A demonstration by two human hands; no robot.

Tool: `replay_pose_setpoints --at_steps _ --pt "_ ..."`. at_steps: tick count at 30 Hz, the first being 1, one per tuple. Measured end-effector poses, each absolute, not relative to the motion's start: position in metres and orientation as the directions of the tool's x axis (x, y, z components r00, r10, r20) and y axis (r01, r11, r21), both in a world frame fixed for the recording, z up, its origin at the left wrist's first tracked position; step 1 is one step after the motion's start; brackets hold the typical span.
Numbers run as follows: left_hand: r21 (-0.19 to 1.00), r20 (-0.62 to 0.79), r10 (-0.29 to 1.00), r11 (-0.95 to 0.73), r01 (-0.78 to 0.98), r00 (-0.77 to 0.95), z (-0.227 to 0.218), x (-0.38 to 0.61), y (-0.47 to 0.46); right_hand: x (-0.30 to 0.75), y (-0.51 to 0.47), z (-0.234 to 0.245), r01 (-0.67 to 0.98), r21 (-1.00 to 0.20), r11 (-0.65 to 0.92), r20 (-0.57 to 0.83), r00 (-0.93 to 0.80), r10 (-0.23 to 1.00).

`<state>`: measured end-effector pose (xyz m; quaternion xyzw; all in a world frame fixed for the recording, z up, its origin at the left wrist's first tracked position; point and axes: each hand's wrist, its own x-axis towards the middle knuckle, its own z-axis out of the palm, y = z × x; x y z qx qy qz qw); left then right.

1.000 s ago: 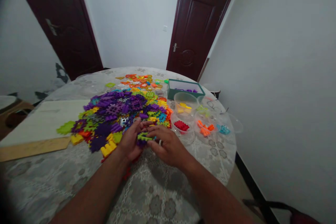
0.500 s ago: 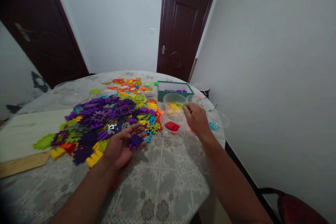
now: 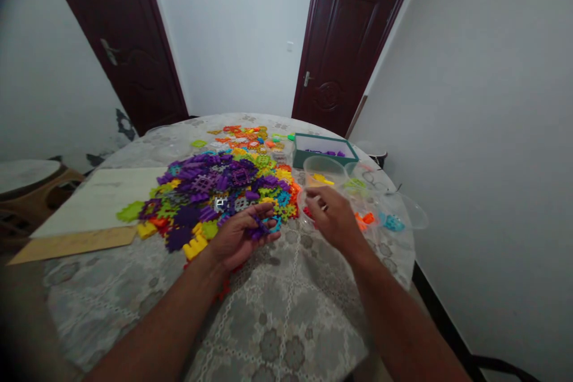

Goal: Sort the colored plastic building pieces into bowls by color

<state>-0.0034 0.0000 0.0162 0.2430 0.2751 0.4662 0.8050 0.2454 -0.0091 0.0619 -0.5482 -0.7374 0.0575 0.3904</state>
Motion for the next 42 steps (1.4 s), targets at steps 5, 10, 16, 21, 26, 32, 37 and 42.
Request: replay_pose_setpoints --at_steps 5,10,16,21,26,32,37,42 --pt "0.696 -0.195 0.89 0.422 -0.581 0.413 0.011 0.0 0.001 0.174 -0.041 0.038 0.667 -0.507 0.546 0.463 -0.324 0.825" --pt "0.697 -0.186 0.871 0.444 -0.563 0.455 0.01 0.0 -0.001 0.174 -0.033 0.032 0.674 -0.566 0.474 0.445 -0.234 0.864" --pt "0.674 -0.258 0.871 0.472 -0.568 0.418 0.007 0.0 0.002 0.215 0.012 0.072 0.751 -0.557 0.355 0.29 -0.225 0.93" --pt "0.618 -0.31 0.876 0.481 -0.622 0.369 0.007 -0.001 0.007 0.253 0.103 0.105 0.889 -0.424 0.172 0.242 -0.071 0.968" --pt "0.561 -0.347 0.864 0.504 -0.657 0.366 0.016 -0.004 0.008 0.27 0.165 0.123 0.905 -0.424 0.037 0.427 0.163 0.889" --pt "0.537 -0.309 0.88 0.475 -0.697 0.362 0.023 -0.008 0.006 0.244 0.133 0.102 0.889 -0.418 0.19 0.539 0.074 0.839" --pt "0.51 -0.262 0.89 0.455 -0.73 0.372 0.023 -0.007 0.006 0.184 0.044 0.071 0.726 -0.456 0.515 0.413 -0.339 0.845" --pt "0.51 -0.234 0.894 0.447 -0.735 0.382 0.019 -0.005 0.006 0.143 -0.015 0.053 0.612 -0.437 0.66 0.294 -0.596 0.747"
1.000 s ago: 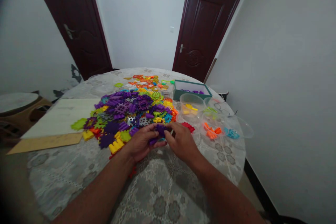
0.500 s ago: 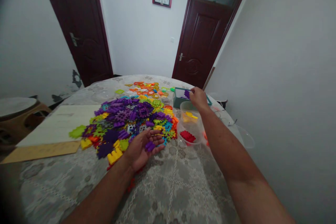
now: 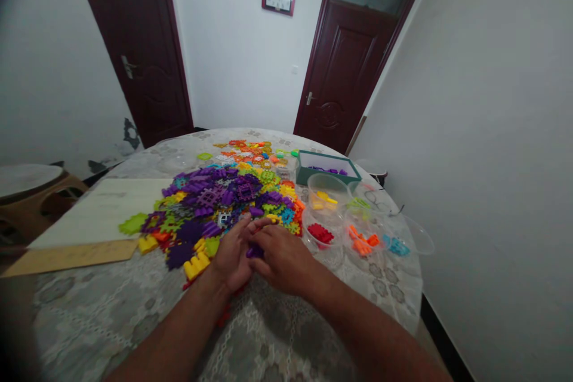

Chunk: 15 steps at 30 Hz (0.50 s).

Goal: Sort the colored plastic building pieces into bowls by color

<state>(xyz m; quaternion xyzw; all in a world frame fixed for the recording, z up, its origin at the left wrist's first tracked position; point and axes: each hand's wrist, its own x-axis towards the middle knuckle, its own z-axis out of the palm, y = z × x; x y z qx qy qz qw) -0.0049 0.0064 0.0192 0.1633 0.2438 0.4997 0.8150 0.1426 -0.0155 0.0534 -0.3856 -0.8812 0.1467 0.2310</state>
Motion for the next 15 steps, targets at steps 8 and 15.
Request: replay_pose_setpoints --at_steps 8,15 --pt "0.521 -0.217 0.893 0.447 -0.727 0.394 0.021 -0.005 0.004 0.16 -0.001 0.072 0.596 -0.485 0.641 0.217 -0.628 0.748" --pt "0.583 -0.279 0.916 0.399 -0.708 0.287 0.023 -0.004 0.003 0.232 0.107 0.116 0.803 -0.445 0.397 0.339 -0.259 0.904"
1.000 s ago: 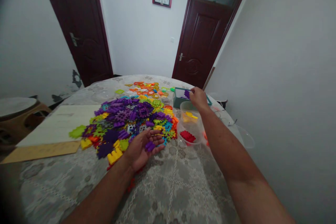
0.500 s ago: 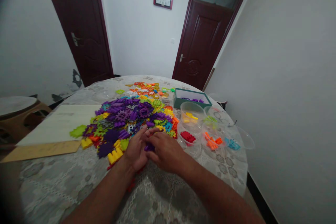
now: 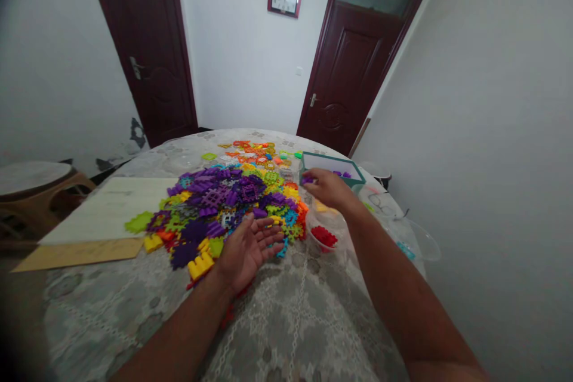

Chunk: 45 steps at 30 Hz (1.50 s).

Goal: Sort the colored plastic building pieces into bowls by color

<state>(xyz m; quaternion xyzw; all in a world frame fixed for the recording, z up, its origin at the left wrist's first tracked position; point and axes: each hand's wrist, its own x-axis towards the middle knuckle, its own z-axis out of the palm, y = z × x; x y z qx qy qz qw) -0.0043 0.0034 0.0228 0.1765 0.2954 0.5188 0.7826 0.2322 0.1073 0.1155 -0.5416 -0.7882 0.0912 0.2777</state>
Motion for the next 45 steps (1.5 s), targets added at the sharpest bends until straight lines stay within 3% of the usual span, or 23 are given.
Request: replay_pose_setpoints --at_steps 3,6,11,15,19,22,24,27,30,32,37,45 --pt "0.595 -0.251 0.931 0.364 -0.717 0.265 0.022 -0.004 0.004 0.25 0.137 0.124 0.858 -0.437 0.27 0.582 0.041 0.812" --pt "0.607 -0.219 0.944 0.331 -0.722 0.249 0.021 -0.004 0.004 0.242 0.125 0.119 0.848 -0.437 0.301 0.705 0.115 0.7" --pt "0.642 -0.093 0.988 0.155 -0.751 0.125 0.015 -0.003 0.005 0.18 0.045 0.067 0.684 -0.486 0.543 0.646 -0.137 0.751" --pt "0.682 0.074 0.991 -0.134 -0.719 -0.115 0.017 -0.008 0.007 0.141 0.005 0.009 0.649 -0.443 0.619 0.646 -0.248 0.722" --pt "0.686 0.249 0.883 -0.45 -0.571 -0.397 0.035 -0.024 0.005 0.134 0.001 -0.027 0.711 -0.309 0.631 0.609 -0.362 0.706" --pt "0.71 0.342 0.795 -0.568 -0.417 -0.501 0.053 -0.046 -0.003 0.135 0.001 -0.034 0.734 -0.26 0.627 0.585 -0.397 0.707" --pt "0.782 0.418 0.763 -0.578 -0.231 -0.493 0.06 -0.066 -0.016 0.135 -0.001 -0.033 0.741 -0.251 0.623 0.579 -0.401 0.71" --pt "0.871 0.49 0.781 -0.442 0.213 -0.387 0.053 -0.094 -0.049 0.133 -0.004 -0.032 0.749 -0.242 0.617 0.54 -0.424 0.727" --pt "0.719 0.458 0.867 -0.231 0.656 -0.197 0.023 -0.107 -0.089 0.131 -0.005 -0.034 0.753 -0.228 0.617 0.485 -0.462 0.743" --pt "0.568 0.388 0.918 -0.173 0.805 -0.077 -0.003 -0.104 -0.109 0.128 -0.004 -0.034 0.758 -0.208 0.618 0.453 -0.485 0.748" --pt "0.351 0.265 0.964 -0.087 0.932 -0.009 -0.045 -0.082 -0.119 0.116 -0.001 -0.033 0.796 -0.149 0.587 0.369 -0.506 0.78" --pt "0.367 0.361 0.932 -0.177 0.913 0.036 -0.05 -0.076 -0.079 0.11 0.0 -0.035 0.777 -0.175 0.605 0.402 -0.504 0.764"
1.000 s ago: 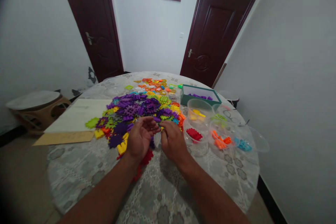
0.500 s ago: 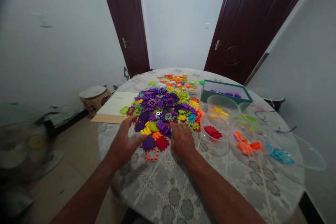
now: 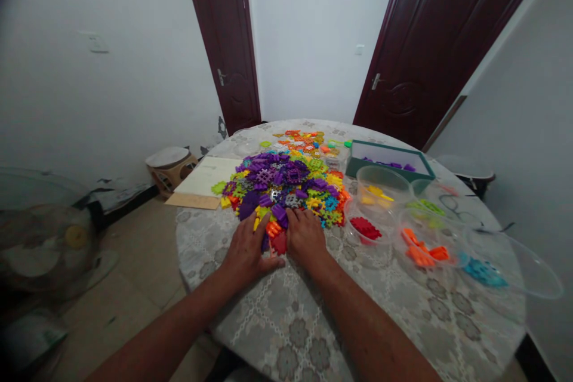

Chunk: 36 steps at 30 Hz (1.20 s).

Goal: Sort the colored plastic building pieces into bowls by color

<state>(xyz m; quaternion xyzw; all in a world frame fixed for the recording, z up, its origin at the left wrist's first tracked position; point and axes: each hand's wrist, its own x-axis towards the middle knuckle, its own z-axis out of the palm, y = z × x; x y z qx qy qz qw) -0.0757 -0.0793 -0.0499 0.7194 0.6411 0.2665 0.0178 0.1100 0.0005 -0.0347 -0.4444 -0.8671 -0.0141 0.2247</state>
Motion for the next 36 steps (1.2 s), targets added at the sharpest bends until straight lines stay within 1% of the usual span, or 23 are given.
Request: replay_pose_setpoints --at_steps 4,12,16,22,24,26,30,32,36 --pt "0.345 0.38 0.923 -0.201 0.917 0.059 -0.052 -0.073 -0.07 0.114 0.005 -0.039 0.745 -0.242 0.622 0.398 -0.508 0.764" --pt "0.282 0.419 0.9 -0.25 0.926 0.115 -0.045 -0.066 -0.053 0.113 0.01 -0.049 0.672 -0.43 0.603 0.44 -0.427 0.79" --pt "0.317 0.449 0.885 -0.289 0.903 0.126 -0.045 -0.065 -0.048 0.113 0.01 -0.049 0.636 -0.497 0.59 0.451 -0.392 0.802" --pt "0.383 0.449 0.883 -0.33 0.863 0.139 -0.042 -0.065 -0.037 0.116 0.009 -0.051 0.558 -0.575 0.599 0.479 -0.365 0.799" --pt "0.416 0.442 0.888 -0.33 0.847 0.129 -0.038 -0.066 -0.032 0.122 0.008 -0.051 0.523 -0.573 0.631 0.494 -0.395 0.775" --pt "0.464 0.426 0.897 -0.325 0.824 0.115 -0.032 -0.068 -0.026 0.13 0.007 -0.051 0.502 -0.548 0.67 0.492 -0.454 0.743" --pt "0.567 0.408 0.909 -0.327 0.756 0.087 -0.023 -0.07 -0.018 0.138 -0.002 -0.049 0.52 -0.449 0.727 0.439 -0.58 0.686" --pt "0.605 0.411 0.91 -0.319 0.73 0.057 -0.022 -0.069 -0.017 0.132 -0.007 -0.05 0.579 -0.394 0.713 0.427 -0.572 0.7" --pt "0.655 0.413 0.91 -0.304 0.692 0.009 -0.022 -0.066 -0.018 0.108 -0.015 -0.053 0.71 -0.327 0.624 0.47 -0.45 0.759"
